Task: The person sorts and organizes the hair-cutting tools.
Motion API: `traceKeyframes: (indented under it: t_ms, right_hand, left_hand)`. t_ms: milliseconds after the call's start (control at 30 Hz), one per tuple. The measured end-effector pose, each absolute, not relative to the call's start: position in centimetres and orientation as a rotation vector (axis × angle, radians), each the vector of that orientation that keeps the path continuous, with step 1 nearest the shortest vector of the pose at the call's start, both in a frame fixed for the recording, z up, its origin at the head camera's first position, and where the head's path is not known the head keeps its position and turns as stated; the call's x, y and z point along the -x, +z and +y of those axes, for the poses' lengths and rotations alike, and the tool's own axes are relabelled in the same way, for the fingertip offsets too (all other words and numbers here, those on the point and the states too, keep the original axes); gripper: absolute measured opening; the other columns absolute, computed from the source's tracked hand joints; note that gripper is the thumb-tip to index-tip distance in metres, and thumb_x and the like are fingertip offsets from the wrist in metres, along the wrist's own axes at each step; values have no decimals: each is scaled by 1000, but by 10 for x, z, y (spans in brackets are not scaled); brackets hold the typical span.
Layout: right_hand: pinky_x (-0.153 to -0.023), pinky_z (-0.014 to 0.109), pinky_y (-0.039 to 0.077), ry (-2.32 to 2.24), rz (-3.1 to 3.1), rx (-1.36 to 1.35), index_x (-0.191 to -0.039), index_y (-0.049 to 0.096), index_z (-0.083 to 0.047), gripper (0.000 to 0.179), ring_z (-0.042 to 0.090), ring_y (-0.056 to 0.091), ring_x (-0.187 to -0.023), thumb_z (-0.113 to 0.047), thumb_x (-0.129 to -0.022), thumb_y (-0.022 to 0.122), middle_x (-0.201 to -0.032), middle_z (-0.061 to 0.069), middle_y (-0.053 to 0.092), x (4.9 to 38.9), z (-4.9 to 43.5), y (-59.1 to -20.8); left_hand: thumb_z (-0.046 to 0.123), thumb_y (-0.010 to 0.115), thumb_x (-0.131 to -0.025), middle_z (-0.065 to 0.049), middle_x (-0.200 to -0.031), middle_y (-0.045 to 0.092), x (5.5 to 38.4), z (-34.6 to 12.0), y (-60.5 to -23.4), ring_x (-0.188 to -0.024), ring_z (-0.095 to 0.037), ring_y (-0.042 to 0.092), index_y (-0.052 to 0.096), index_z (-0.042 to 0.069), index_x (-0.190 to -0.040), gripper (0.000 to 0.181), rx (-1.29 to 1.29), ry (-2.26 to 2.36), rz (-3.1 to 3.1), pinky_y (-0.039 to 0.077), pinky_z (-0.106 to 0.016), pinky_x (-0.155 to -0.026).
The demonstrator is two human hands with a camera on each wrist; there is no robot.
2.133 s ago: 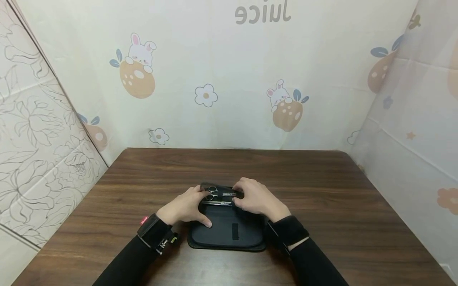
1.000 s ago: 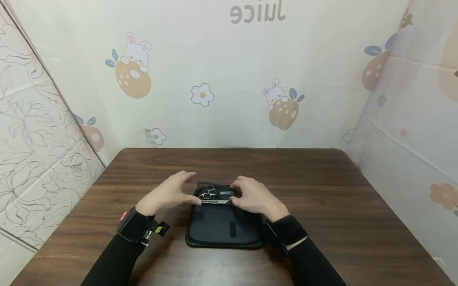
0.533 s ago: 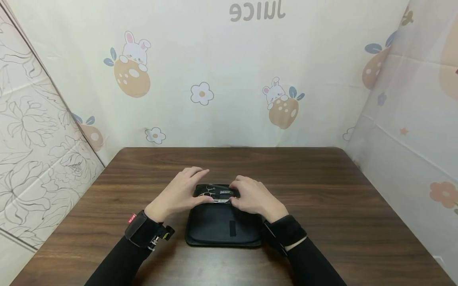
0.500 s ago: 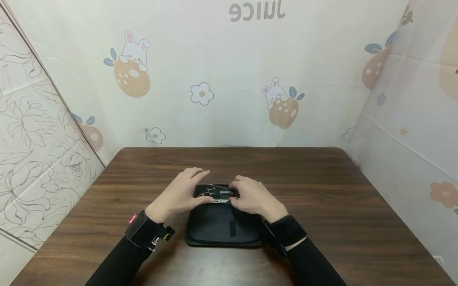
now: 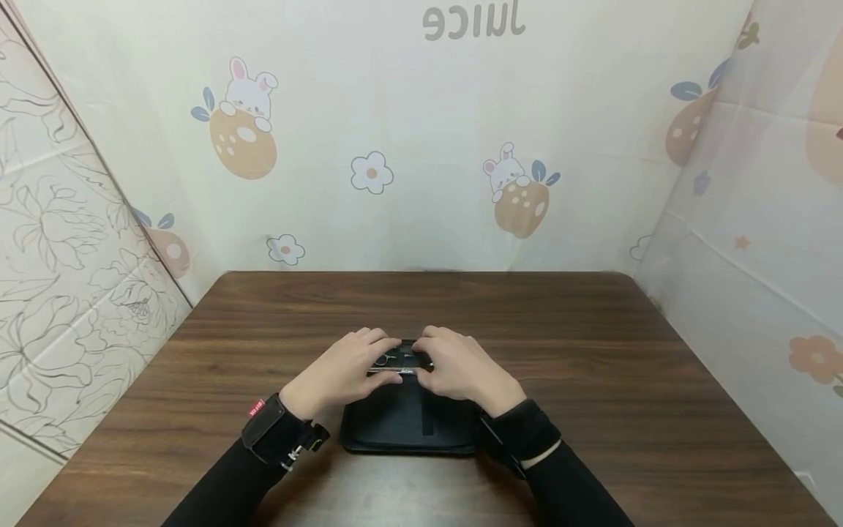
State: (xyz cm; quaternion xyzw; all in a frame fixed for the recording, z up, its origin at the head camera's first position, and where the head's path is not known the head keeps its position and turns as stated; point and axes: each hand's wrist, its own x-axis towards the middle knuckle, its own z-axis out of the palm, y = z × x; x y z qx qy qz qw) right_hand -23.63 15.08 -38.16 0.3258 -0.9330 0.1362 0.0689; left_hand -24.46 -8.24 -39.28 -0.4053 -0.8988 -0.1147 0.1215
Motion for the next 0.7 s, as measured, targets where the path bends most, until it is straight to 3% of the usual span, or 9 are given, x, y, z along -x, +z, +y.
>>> traceKeyframes:
  t_ms: [467,700]
  right_hand:
    - [-62,24,45,408,-2790,-1048,-116,73,-7,29,10,52,-78,-19,-90,76,-101,-2,59,233,147,-380]
    - [-63,24,45,433,-2796,-1041,-115,74,-7,28,10,52,-78,-18,-90,76,-101,-1,60,230,146,-378]
  left_hand:
    - [35,75,-94,-2,-107,62,245,-80,-397,-86,-12,56,67,8,-125,41,1214,-620,-2674,50,-30,-77]
    - [32,74,-95,-3,-111,64,245,-80,-398,-91,-15,62,68,8,-121,35,1188,-647,-2673,52,-32,-82]
